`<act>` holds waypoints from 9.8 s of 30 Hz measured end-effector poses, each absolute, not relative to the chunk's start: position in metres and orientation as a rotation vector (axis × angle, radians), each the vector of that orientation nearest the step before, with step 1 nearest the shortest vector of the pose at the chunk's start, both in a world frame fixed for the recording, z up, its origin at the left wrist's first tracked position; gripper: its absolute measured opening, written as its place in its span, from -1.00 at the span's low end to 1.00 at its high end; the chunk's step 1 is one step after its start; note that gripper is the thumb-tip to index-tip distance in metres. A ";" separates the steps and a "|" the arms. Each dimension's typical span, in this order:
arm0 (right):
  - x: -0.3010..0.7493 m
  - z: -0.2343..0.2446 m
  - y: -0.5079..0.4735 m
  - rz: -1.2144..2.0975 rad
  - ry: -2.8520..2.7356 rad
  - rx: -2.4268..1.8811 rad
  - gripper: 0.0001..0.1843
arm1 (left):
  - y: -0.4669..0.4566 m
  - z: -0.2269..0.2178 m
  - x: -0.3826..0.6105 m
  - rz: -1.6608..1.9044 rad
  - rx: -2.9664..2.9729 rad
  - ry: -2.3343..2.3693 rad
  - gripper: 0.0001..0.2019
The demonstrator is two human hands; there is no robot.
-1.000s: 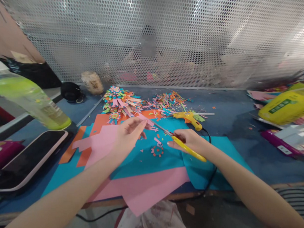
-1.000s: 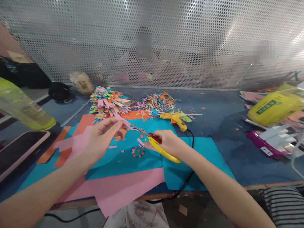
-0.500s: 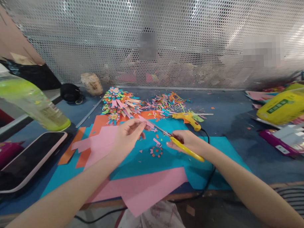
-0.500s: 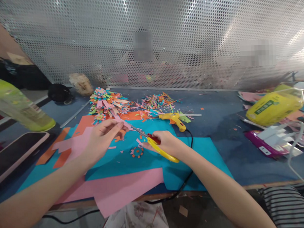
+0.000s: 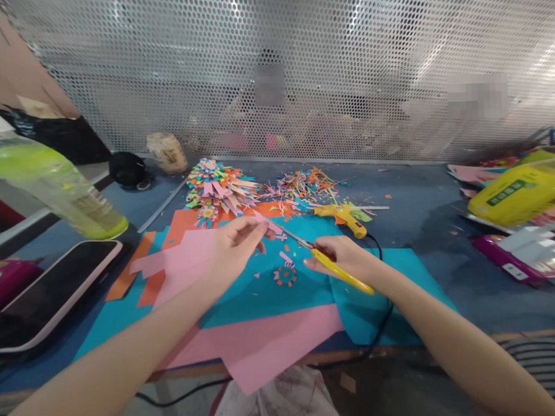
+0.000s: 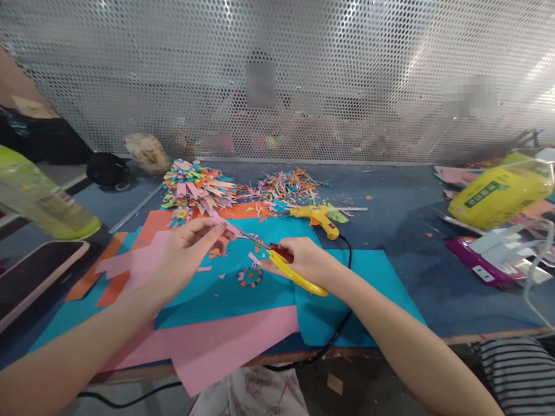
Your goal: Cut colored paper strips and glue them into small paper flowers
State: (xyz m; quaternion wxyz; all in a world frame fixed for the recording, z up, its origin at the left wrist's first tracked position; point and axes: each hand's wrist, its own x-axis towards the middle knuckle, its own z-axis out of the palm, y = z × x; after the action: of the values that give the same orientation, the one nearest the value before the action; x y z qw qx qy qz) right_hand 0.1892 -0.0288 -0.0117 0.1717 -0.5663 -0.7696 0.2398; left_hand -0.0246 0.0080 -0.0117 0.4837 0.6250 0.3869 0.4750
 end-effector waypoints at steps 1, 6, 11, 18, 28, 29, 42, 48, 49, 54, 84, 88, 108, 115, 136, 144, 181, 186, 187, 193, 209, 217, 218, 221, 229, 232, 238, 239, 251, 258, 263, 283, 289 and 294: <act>0.189 -0.012 -0.029 0.680 -2.189 -1.614 -0.54 | 0.008 -0.012 -0.025 1.156 1.521 0.943 -0.79; 0.190 -0.012 -0.028 0.683 -2.197 -1.634 -0.54 | 0.008 -0.011 -0.025 1.155 1.518 0.936 -0.80; 0.187 -0.008 -0.031 0.677 -2.194 -1.655 -0.50 | 0.008 -0.012 -0.026 1.138 1.526 0.944 -0.80; 0.186 -0.007 -0.034 0.669 -2.189 -1.651 -0.54 | 0.008 -0.017 -0.025 1.101 1.572 0.952 -0.80; 0.182 -0.007 -0.033 0.637 -2.175 -1.698 -0.49 | 0.010 -0.019 -0.025 1.098 1.608 0.974 -0.79; 0.182 -0.008 -0.033 0.630 -2.174 -1.702 -0.49 | 0.010 -0.019 -0.026 1.098 1.603 0.977 -0.79; 0.184 -0.012 -0.032 0.588 -2.194 -1.650 -0.50 | 0.007 -0.014 -0.022 1.101 1.567 0.947 -0.82; 0.183 -0.012 -0.034 0.599 -2.183 -1.639 -0.52 | 0.005 -0.012 -0.021 1.086 1.602 0.963 -0.82; 0.183 -0.012 -0.034 0.604 -2.182 -1.636 -0.52 | 0.005 -0.011 -0.021 1.082 1.605 0.969 -0.82; 0.184 -0.011 -0.033 0.625 -2.167 -1.656 -0.50 | 0.005 -0.010 -0.021 1.073 1.602 0.963 -0.83; 0.181 -0.012 -0.034 0.567 -2.101 -1.650 -0.52 | 0.004 -0.020 -0.019 1.024 1.571 0.861 -0.84; 0.181 -0.010 -0.033 0.565 -2.055 -1.636 -0.52 | 0.003 -0.022 -0.019 1.014 1.599 0.846 -0.85; 0.188 -0.012 -0.024 0.474 -2.016 -1.642 -0.58 | 0.010 -0.031 -0.018 0.964 1.608 0.884 -0.83; 0.189 -0.013 -0.026 0.481 -2.041 -1.628 -0.63 | 0.009 -0.028 -0.020 1.004 1.635 0.931 -0.83; 0.190 -0.008 -0.028 0.690 -2.161 -1.608 -0.65 | 0.010 -0.019 -0.022 1.276 1.442 0.844 -0.86; 0.186 -0.004 -0.032 0.699 -2.146 -1.631 -0.59 | 0.002 -0.015 -0.019 1.165 1.496 0.765 -0.84; 0.199 -0.028 -0.009 0.141 -2.005 -2.197 -0.53 | 0.020 -0.028 -0.023 1.121 1.505 0.920 -0.83; 0.197 -0.026 -0.012 0.032 -1.932 -2.318 -0.55 | 0.028 -0.025 -0.033 0.818 2.006 1.050 -0.80; 0.197 -0.025 -0.013 -0.004 -1.917 -2.322 -0.54 | 0.030 -0.023 -0.035 0.726 2.145 1.018 -0.79; 0.195 -0.022 -0.016 -0.115 -1.974 -2.249 -0.55 | 0.040 -0.019 -0.047 0.507 2.548 0.818 -0.74; 0.193 -0.021 -0.018 -0.146 -2.420 -1.695 -0.76 | 0.046 -0.043 -0.021 0.591 2.675 0.849 -0.43; 0.178 -0.034 -0.024 -0.062 -2.574 -1.507 -0.69 | 0.052 -0.042 -0.014 0.433 2.766 0.904 -0.59; 0.176 -0.034 -0.024 -0.057 -2.558 -1.514 -0.68 | 0.052 -0.041 -0.013 0.426 2.761 0.907 -0.61; 0.173 -0.033 -0.022 -0.037 -2.505 -1.547 -0.62 | 0.052 -0.040 -0.008 0.461 2.698 0.861 -0.61; 0.171 -0.037 -0.018 0.031 -2.428 -1.560 -0.62 | 0.048 -0.040 -0.015 0.649 2.370 0.855 -0.49; 0.171 -0.037 -0.014 0.089 -2.393 -1.530 -0.63 | 0.045 -0.037 -0.023 0.632 2.341 0.935 -0.51; 0.164 -0.034 -0.004 0.166 -2.385 -1.533 -0.56 | 0.038 -0.038 -0.031 0.579 2.470 1.003 -0.49; 0.163 -0.034 -0.003 0.170 -2.389 -1.531 -0.56 | 0.037 -0.039 -0.032 0.578 2.487 1.030 -0.49; 0.152 -0.036 -0.001 0.152 -2.422 -1.625 -0.71 | 0.034 -0.033 -0.032 0.441 2.864 0.949 -0.45; 0.144 -0.031 -0.008 0.033 -2.531 -1.602 -0.74 | 0.033 -0.035 -0.034 0.280 2.978 0.985 -0.36; 0.142 -0.031 -0.011 -0.093 -2.602 -1.546 -0.70 | 0.031 -0.033 -0.037 0.227 2.973 1.010 -0.37; 0.143 -0.029 0.003 0.307 -2.340 -1.317 -0.84 | 0.040 -0.044 -0.039 0.302 2.893 1.003 -0.38; 0.138 -0.035 0.001 0.249 -2.430 -1.359 -0.83 | 0.043 -0.045 -0.040 0.289 2.872 1.024 -0.38; 0.135 -0.039 0.004 0.204 -2.478 -1.357 -0.80 | 0.040 -0.041 -0.039 0.260 2.835 1.049 -0.36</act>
State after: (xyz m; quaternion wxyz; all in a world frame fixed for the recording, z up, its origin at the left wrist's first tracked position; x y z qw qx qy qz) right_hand 0.1355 0.0037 -0.0385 0.1539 -0.4733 -0.8644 0.0713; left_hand -0.0392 0.0401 -0.0409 0.0536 0.9331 0.3452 0.0856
